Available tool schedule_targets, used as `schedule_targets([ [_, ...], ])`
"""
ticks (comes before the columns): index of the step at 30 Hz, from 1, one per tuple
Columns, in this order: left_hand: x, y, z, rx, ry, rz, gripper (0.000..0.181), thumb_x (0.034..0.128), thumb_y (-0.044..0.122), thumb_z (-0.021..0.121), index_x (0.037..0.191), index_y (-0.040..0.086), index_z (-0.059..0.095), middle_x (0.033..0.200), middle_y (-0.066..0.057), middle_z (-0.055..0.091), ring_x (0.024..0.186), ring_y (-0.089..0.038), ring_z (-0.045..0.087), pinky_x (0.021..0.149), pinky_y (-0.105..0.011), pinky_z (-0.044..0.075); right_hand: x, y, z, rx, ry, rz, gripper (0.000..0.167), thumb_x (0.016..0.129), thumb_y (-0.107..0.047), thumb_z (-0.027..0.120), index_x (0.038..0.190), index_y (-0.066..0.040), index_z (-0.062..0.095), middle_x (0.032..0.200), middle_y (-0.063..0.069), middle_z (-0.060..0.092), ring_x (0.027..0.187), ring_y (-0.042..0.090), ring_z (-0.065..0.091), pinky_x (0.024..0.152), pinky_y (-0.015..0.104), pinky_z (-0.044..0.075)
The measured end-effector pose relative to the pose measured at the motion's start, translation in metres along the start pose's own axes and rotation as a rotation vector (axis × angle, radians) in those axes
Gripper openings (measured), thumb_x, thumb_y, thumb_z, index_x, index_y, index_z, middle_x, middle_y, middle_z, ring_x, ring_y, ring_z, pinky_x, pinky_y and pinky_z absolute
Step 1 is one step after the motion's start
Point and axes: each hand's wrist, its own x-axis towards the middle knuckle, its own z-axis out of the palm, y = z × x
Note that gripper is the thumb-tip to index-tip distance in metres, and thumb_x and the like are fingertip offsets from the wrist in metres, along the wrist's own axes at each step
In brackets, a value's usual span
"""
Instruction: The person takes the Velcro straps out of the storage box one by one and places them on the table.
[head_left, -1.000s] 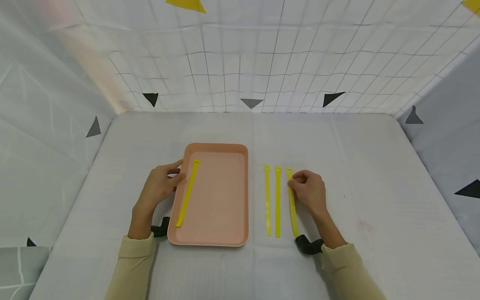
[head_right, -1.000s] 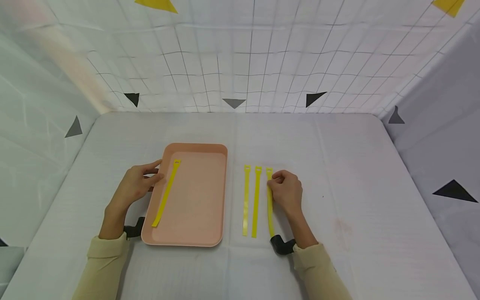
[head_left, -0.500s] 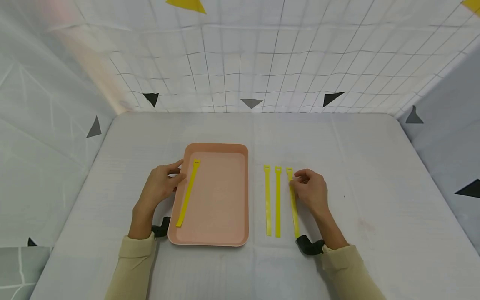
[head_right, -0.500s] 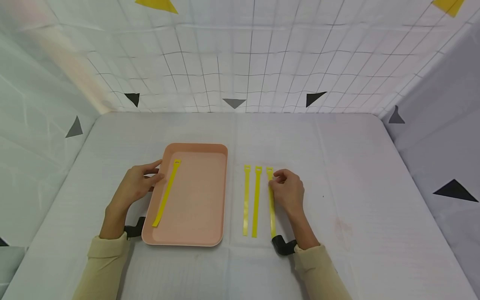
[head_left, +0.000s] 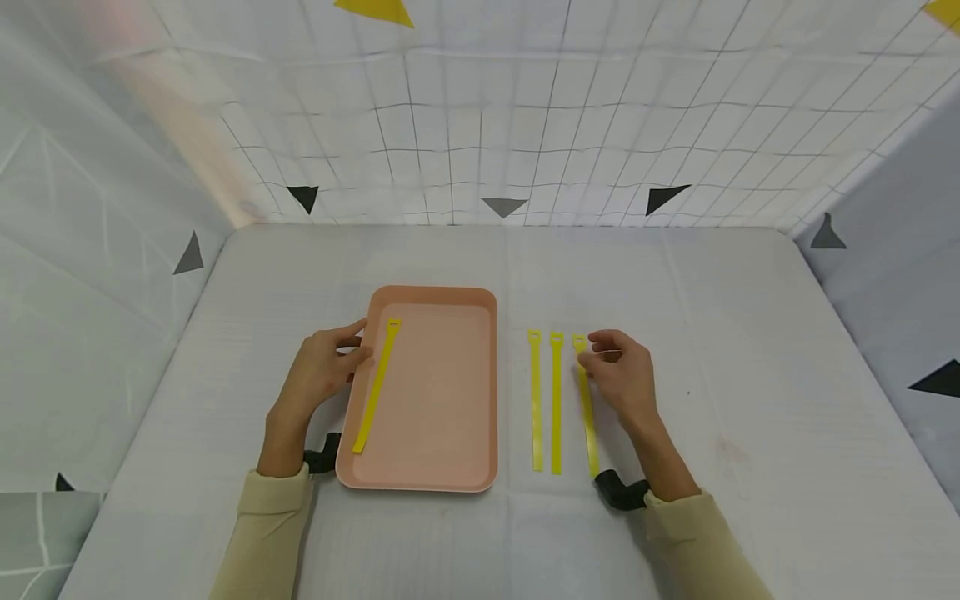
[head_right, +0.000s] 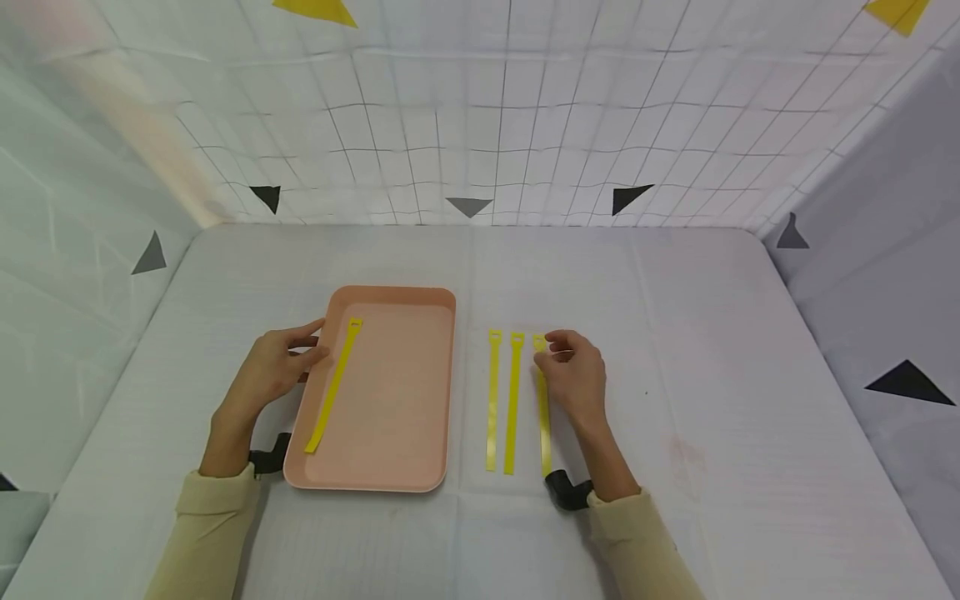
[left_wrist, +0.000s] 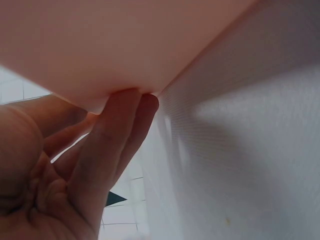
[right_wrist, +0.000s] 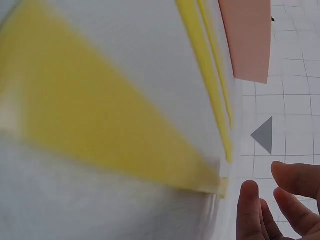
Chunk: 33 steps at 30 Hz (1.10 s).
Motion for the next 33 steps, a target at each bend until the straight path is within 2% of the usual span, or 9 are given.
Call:
schedule_targets([
  [4,0.0,0.001,0.0,-0.007,-0.003,0.0,0.055,0.0989,0.011,0.062,0.149,0.003,0.042,0.125,-0.027,0.061,0.088,-0.029,0.072,0.068,-0.034,0.059,0.0,-0.007,0.0,0.04,0.013,-0.003,0.036,0.089,-0.003,0.069,0.124,0.004,0.063,0.115,0.02,0.06,0.096,0.03,0.062,0.068,0.015,0.051],
  [5,0.001,0.001,0.001,-0.013,-0.004,-0.001,0.055,0.0989,0.011,0.062,0.149,0.003,0.042,0.125,-0.027,0.061,0.087,-0.03,0.072,0.068,-0.034,0.06,0.005,0.003,0.003,0.034,0.029,-0.035,0.037,0.089,-0.008,0.07,0.125,0.001,0.063,0.115,0.015,0.061,0.097,0.026,0.062,0.068,0.015,0.051],
  [11,0.002,0.0,0.002,0.009,0.0,0.008,0.054,0.0992,0.012,0.062,0.149,0.003,0.042,0.125,-0.027,0.061,0.091,-0.03,0.071,0.067,-0.033,0.059,0.004,-0.009,0.001,0.081,0.034,-0.071,0.039,0.09,-0.007,0.071,0.127,-0.002,0.063,0.121,0.013,0.061,0.102,0.023,0.061,0.069,0.014,0.049],
  [12,0.002,0.001,0.002,0.011,0.001,0.008,0.054,0.0993,0.012,0.062,0.149,0.003,0.042,0.125,-0.027,0.061,0.09,-0.03,0.071,0.067,-0.033,0.059,-0.001,-0.023,-0.003,0.102,0.021,-0.048,0.041,0.089,-0.002,0.071,0.128,0.001,0.062,0.124,0.018,0.059,0.106,0.027,0.06,0.07,0.015,0.048],
  [13,0.002,0.001,0.002,0.005,0.0,0.008,0.054,0.0993,0.012,0.061,0.149,0.003,0.042,0.125,-0.027,0.061,0.09,-0.03,0.071,0.067,-0.033,0.059,-0.002,-0.024,-0.003,0.108,0.022,-0.054,0.042,0.089,-0.002,0.071,0.129,0.0,0.061,0.127,0.018,0.059,0.108,0.027,0.06,0.07,0.016,0.048],
  [18,0.003,0.002,0.003,-0.027,-0.005,0.002,0.054,0.0994,0.012,0.061,0.149,0.004,0.041,0.127,-0.028,0.06,0.086,-0.029,0.072,0.068,-0.033,0.06,-0.005,-0.031,-0.006,0.112,0.027,-0.068,0.046,0.09,-0.004,0.07,0.135,-0.001,0.058,0.136,0.018,0.053,0.12,0.029,0.055,0.081,0.029,0.052],
  [22,0.002,0.001,0.002,-0.014,-0.011,0.001,0.054,0.0997,0.013,0.061,0.15,0.004,0.041,0.127,-0.028,0.06,0.089,-0.029,0.072,0.068,-0.033,0.059,-0.005,-0.037,-0.006,0.174,0.01,-0.083,0.048,0.09,-0.001,0.069,0.136,0.0,0.056,0.137,0.017,0.051,0.122,0.028,0.053,0.091,0.04,0.051],
  [27,0.001,0.001,0.0,0.004,-0.005,0.008,0.055,0.0997,0.013,0.061,0.15,0.003,0.041,0.126,-0.027,0.061,0.091,-0.03,0.071,0.069,-0.033,0.059,-0.004,-0.051,-0.002,0.25,-0.006,-0.105,0.05,0.09,0.003,0.068,0.138,0.0,0.055,0.135,0.012,0.052,0.121,0.026,0.052,0.094,0.034,0.051],
  [33,-0.002,0.002,-0.001,-0.015,-0.004,0.01,0.055,0.0996,0.012,0.061,0.149,0.002,0.041,0.126,-0.029,0.06,0.087,-0.03,0.072,0.068,-0.033,0.06,-0.004,-0.066,0.007,0.308,-0.017,-0.149,0.05,0.089,0.005,0.068,0.137,0.0,0.055,0.13,0.013,0.054,0.115,0.025,0.055,0.093,0.03,0.05],
])
